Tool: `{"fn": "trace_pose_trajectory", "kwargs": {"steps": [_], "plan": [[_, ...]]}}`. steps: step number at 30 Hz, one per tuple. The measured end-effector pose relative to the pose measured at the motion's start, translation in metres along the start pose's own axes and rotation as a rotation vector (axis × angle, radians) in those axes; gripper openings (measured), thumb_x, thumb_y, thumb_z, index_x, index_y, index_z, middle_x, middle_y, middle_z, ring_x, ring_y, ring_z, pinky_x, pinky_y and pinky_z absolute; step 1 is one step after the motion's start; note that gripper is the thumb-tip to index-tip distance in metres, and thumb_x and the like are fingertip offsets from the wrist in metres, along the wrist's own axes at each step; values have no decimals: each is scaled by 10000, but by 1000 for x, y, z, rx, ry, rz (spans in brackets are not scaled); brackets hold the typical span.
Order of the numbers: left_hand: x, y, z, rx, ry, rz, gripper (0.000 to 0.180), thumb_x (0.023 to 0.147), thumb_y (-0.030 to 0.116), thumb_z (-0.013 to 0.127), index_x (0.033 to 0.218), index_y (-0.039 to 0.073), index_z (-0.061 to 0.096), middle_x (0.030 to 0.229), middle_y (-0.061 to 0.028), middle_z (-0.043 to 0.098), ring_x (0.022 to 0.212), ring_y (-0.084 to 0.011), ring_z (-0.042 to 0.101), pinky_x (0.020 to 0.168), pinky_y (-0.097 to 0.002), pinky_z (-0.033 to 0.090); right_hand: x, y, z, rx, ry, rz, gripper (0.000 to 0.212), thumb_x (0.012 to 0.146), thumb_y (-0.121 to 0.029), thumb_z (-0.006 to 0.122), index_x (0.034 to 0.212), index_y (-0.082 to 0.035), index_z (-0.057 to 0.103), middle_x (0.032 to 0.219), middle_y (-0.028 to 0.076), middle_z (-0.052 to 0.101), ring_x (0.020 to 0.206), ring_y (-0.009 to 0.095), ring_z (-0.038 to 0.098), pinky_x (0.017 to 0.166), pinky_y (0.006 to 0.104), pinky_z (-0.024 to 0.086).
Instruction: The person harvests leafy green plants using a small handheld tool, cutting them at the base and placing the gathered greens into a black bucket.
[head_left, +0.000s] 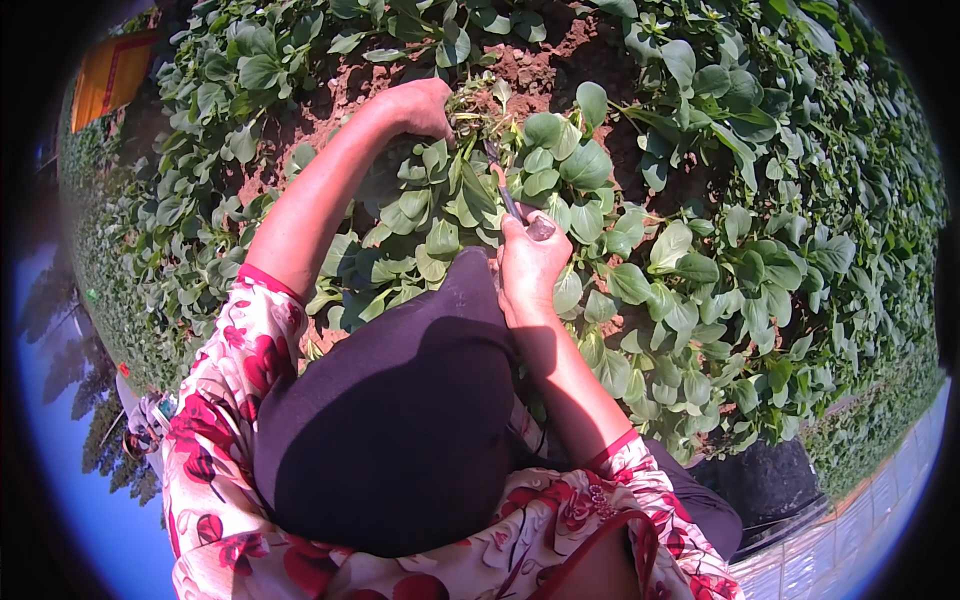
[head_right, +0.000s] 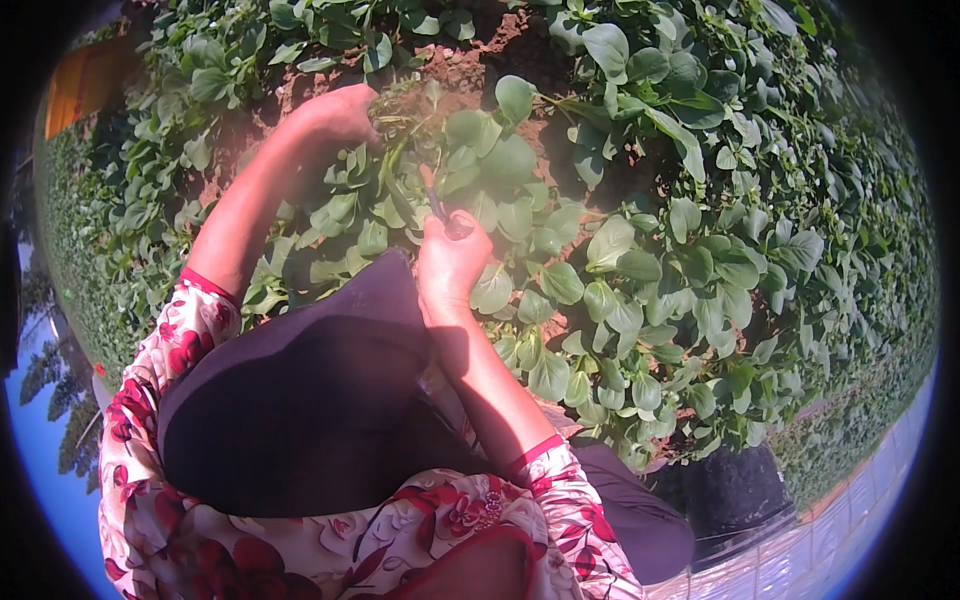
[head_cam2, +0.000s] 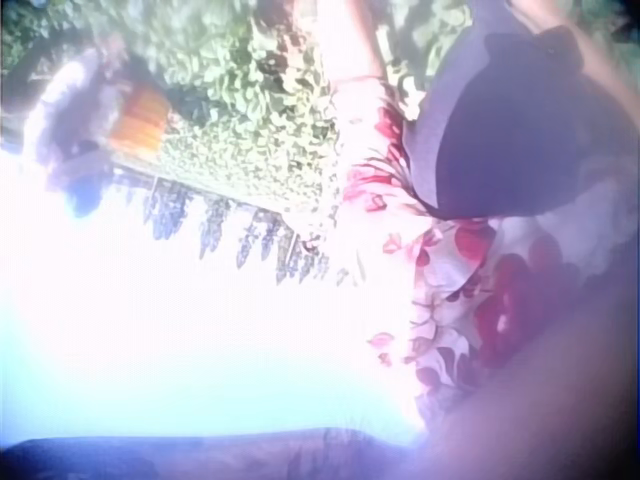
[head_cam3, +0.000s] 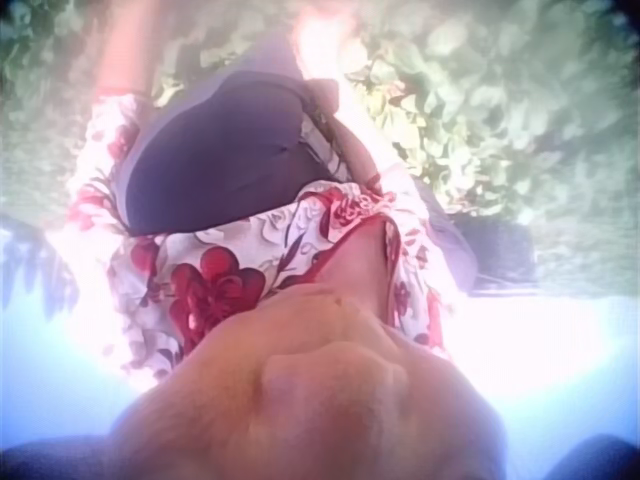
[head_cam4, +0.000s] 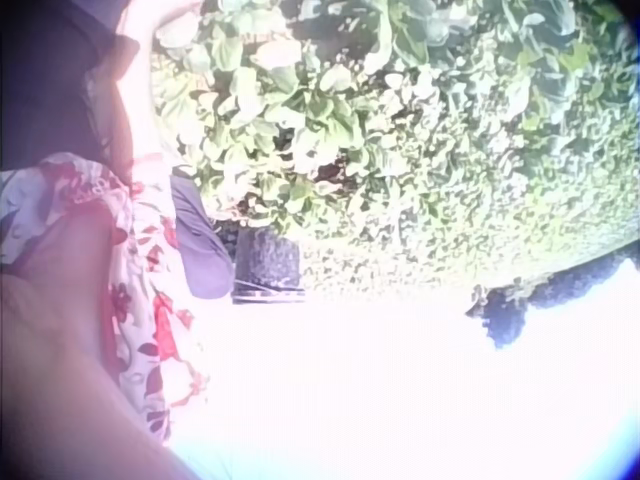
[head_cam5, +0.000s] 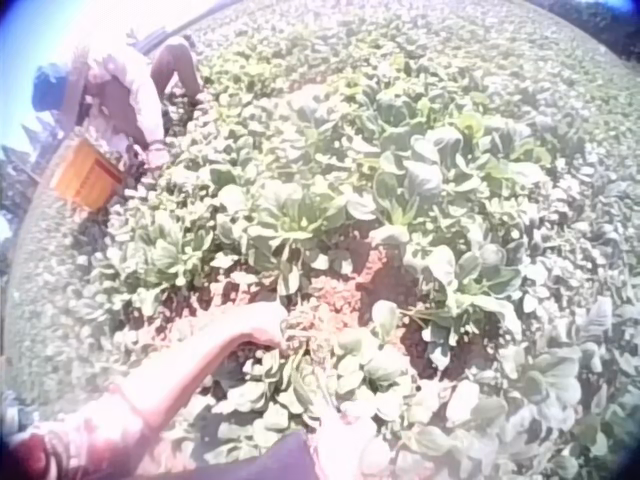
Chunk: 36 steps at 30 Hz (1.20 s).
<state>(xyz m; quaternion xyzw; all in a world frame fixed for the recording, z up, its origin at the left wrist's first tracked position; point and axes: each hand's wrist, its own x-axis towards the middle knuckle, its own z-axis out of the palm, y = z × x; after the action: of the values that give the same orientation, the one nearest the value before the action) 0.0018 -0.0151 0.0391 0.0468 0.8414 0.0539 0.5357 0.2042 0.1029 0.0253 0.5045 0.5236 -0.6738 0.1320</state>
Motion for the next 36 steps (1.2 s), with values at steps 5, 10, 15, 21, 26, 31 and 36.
{"fn": "trace_pose_trajectory", "kwargs": {"steps": [5, 10, 15, 21, 26, 31, 36], "plan": [[1, -5, -1, -38, -13, 26, 640, 606, 182, 803, 1155, -22, 545, 1031, -191, 636, 941, -276, 624, 812, -368, 499, 3, -21, -18, -16, -100, 9, 120, 779, -66, 625, 839, 33, 591, 681, 35, 571, 672, 150, 571, 644, 300, 454], [-12, 1, -20, -126, 143, 114, 503, 636, 185, 772, 1045, -49, 596, 909, -185, 657, 838, -248, 633, 747, -352, 497, 23, -44, -29, -481, -88, -383, 234, 759, -128, 622, 939, 21, 635, 822, 158, 659, 811, 283, 640, 742, 355, 480], [17, -3, -23, -254, 313, 253, 444, 594, 198, 782, 936, -45, 638, 846, -174, 672, 753, -238, 639, 716, -341, 502, 20, -72, -25, -698, -34, -516, 151, 751, -128, 629, 863, -30, 654, 760, 159, 650, 735, 328, 634, 680, 376, 490], [45, 15, -14, -218, 333, 357, 444, 583, 214, 758, 953, -6, 648, 832, -175, 669, 747, -283, 638, 727, -355, 500, 17, -89, -33, -707, 34, -626, 207, 735, -104, 678, 932, -41, 682, 744, 141, 673, 715, 229, 677, 684, 322, 512], [44, 29, -10, -115, 280, 347, 411, 565, 219, 762, 905, 11, 662, 804, -184, 661, 738, -297, 637, 704, -364, 509, 18, -109, -56, -731, 141, -643, 224, 741, -94, 683, 955, -30, 681, 703, 104, 663, 640, 155, 638, 651, 288, 491], [29, 46, -13, -22, 34, 242, 441, 587, 198, 775, 976, 26, 659, 883, -161, 665, 779, -249, 634, 714, -354, 500, 22, -110, -67, -715, 137, -607, 231, 740, -101, 698, 958, -24, 679, 708, 78, 659, 637, 109, 605, 636, 270, 482], [22, 59, 1, 242, 128, 149, 504, 572, 242, 794, 1000, 21, 645, 981, -149, 663, 908, -268, 649, 763, -375, 522, 22, -104, -69, -699, 103, -607, 235, 740, -86, 695, 965, -21, 677, 702, 64, 650, 623, 95, 578, 626, 259, 475]]}}
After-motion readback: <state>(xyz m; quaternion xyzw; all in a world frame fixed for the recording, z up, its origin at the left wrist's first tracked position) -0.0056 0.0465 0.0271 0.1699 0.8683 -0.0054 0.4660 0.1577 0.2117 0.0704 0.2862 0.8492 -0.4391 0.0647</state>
